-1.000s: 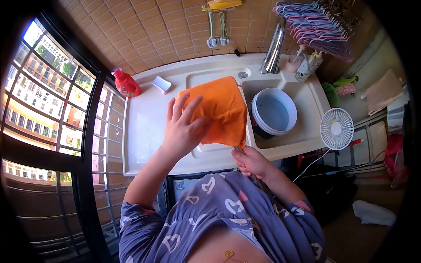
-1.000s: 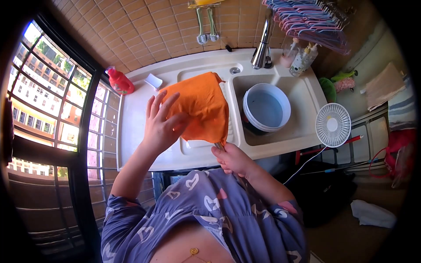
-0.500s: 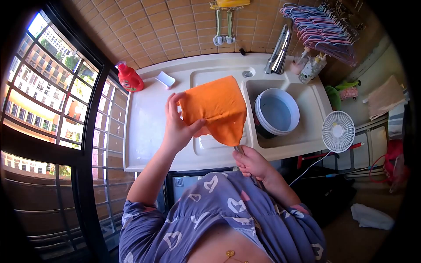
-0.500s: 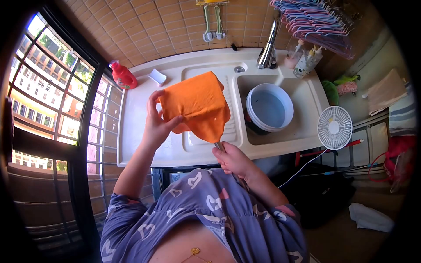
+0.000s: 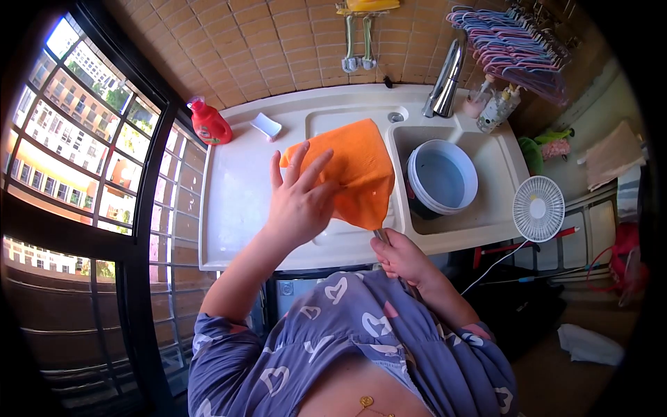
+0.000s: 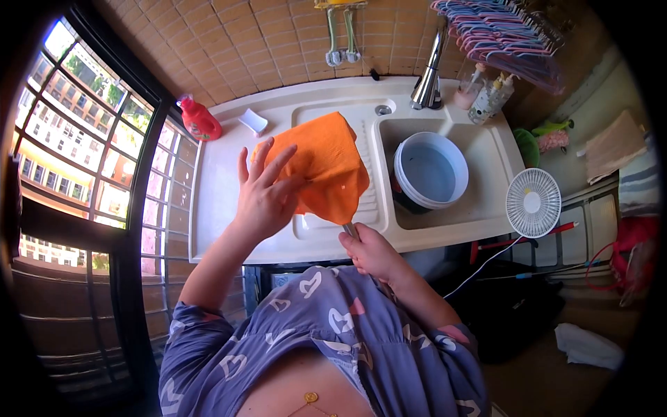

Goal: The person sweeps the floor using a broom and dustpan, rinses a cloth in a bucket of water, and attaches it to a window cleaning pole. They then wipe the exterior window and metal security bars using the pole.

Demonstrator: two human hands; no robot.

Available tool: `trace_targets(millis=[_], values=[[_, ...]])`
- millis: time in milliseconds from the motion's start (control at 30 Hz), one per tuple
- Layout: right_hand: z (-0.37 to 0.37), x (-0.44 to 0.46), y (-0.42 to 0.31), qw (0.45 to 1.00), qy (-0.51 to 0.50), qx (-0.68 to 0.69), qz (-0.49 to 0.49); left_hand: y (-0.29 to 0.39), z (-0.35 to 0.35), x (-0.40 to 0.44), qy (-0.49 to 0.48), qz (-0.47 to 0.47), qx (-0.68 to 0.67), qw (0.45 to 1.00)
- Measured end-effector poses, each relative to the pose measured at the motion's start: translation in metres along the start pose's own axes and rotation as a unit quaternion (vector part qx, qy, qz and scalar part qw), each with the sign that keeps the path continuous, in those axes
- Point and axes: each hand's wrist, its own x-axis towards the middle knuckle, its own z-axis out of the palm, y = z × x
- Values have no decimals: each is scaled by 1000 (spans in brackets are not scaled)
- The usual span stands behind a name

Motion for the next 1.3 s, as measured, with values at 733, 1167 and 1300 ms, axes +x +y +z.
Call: trace_targets(millis=[733,1167,1300], values=[[8,7,14,978,55,-182,-91,17,32,19,31,47,-6,998],[11,10,25,961,79,-245,-104,26,22,19,8,12,-13,1000],[12,12,28,962,71,-239,-113,14,28,22,28,8,1,1000]])
